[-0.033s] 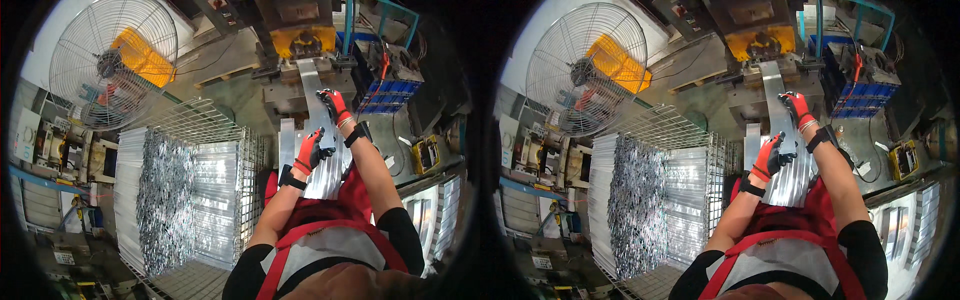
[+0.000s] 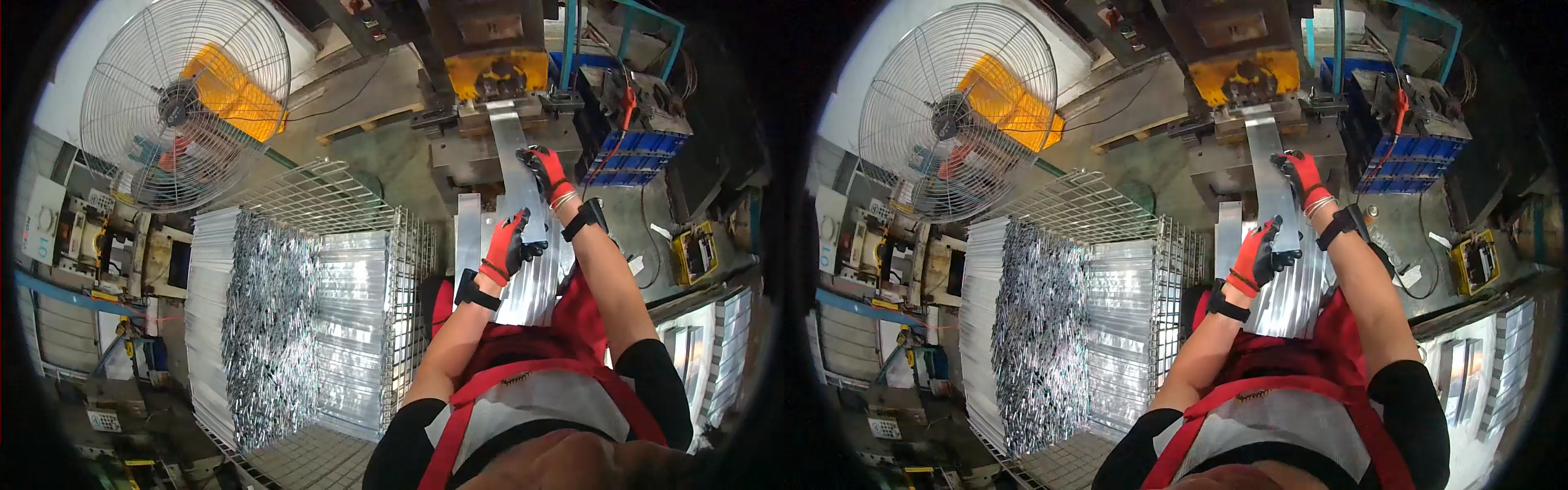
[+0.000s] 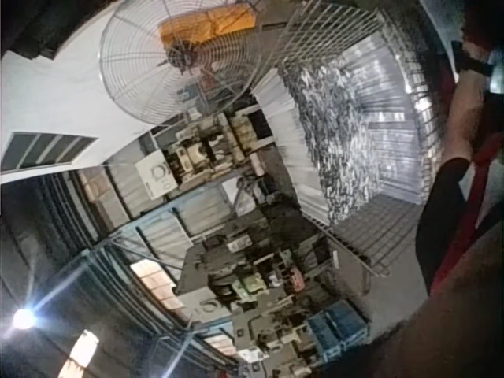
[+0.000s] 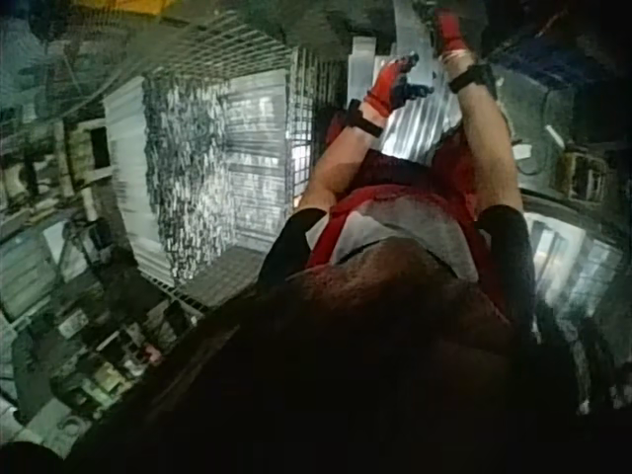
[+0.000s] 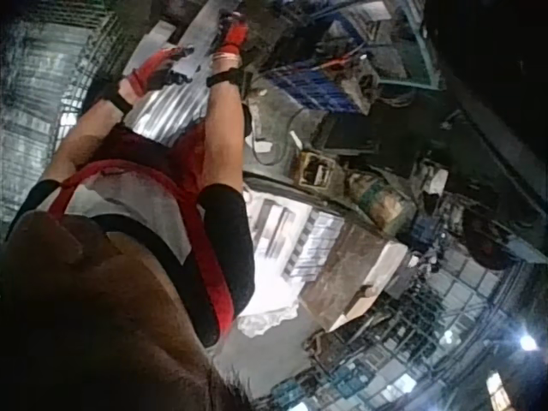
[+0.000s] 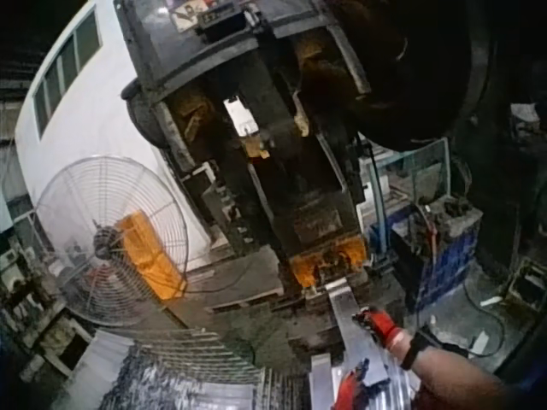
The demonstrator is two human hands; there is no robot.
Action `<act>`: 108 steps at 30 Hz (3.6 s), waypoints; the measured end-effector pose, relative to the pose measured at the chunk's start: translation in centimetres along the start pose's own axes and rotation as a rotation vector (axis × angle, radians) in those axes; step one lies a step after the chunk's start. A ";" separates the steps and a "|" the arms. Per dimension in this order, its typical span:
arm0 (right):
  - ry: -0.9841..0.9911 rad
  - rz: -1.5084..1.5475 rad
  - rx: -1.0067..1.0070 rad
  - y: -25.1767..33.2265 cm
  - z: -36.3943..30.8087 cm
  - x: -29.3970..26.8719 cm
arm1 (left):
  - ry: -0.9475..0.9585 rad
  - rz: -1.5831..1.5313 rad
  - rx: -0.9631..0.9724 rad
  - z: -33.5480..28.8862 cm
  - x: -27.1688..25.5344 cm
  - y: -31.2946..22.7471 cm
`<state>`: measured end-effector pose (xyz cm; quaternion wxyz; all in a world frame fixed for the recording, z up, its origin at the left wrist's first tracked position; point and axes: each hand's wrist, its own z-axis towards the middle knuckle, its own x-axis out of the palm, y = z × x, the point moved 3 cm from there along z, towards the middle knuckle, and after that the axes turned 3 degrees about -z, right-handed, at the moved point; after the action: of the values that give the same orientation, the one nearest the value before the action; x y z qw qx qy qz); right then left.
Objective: Operating a metal punching or stamping machine to process metal strips and inspecting the finished parts.
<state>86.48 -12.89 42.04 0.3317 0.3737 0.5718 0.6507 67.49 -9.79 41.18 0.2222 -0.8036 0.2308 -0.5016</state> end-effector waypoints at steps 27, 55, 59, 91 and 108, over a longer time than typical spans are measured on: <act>0.406 -1.153 -0.510 9.3 -12.2 -0.8 | -0.679 1.570 1.344 -13.0 0.6 -10.9; 0.202 0.260 0.008 -2.2 2.3 -0.5 | 0.013 0.030 0.017 -0.4 0.9 -0.7; 0.159 0.138 0.094 -1.5 1.8 0.2 | 0.034 -0.021 0.034 -0.1 -0.2 -0.4; 0.135 0.140 -0.075 9.1 -18.9 1.2 | -0.306 1.543 0.833 -16.4 1.9 2.2; 0.202 0.093 -0.073 11.8 -25.0 0.7 | -0.099 1.107 0.759 -15.9 -0.9 6.2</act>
<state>64.45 -26.15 52.16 0.2553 0.3199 0.5604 0.7200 51.79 -16.16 43.18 0.7239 -0.4550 0.4058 -0.3228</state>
